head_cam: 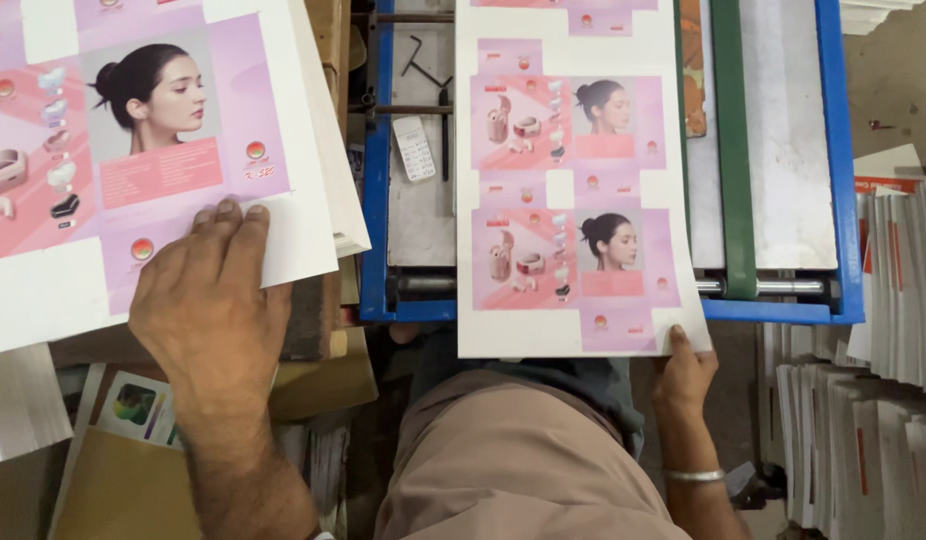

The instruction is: The person moves printed sheets of paper from a stack on the left onto the belt of a printing machine.

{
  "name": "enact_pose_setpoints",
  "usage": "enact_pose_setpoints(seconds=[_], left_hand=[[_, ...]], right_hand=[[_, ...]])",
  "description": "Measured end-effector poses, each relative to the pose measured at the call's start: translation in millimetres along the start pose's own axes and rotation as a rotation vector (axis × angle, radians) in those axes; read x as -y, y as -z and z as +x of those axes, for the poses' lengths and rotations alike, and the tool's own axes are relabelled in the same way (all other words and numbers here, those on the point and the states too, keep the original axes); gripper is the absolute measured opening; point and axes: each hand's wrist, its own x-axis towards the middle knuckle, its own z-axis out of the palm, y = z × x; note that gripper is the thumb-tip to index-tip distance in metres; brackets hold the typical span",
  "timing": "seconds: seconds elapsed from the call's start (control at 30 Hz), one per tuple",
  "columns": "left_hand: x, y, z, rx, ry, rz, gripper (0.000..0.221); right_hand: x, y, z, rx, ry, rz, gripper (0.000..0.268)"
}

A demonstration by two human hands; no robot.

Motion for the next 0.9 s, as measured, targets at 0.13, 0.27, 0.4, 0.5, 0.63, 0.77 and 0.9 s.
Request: enact_pose_setpoints(seconds=[0.13,0.27,0.4,0.5,0.63,0.77,0.9], left_hand=[[-3,5,6,-0.029,-0.011,-0.013,0.031],[-2,2,2,-0.024,0.006,-0.007,0.029],[3,-7,-7,-0.019,0.016,0.011,0.026],[5,-11,-11,-0.014,0.017,0.016,0.026],[6,-11,-11,0.000,0.027,0.008,0.025],[3,-7,-11,0.000,0.025,0.003,0.025],[4,-7,-9,0.014,0.029,0.008,0.027]], right_hand=[[0,3,-12,0.014,0.027,0.012,0.030],[14,-14,-4,0.044,0.069,0.000,0.032],[29,-40,11,0.066,0.048,0.045,0.031],[31,-57,26,0.068,0.053,0.078,0.031],[24,-70,49,0.120,0.049,0.160,0.034],[15,-78,70,0.132,-0.029,0.176,0.032],[19,-76,80,0.199,-0.169,0.130,0.030]])
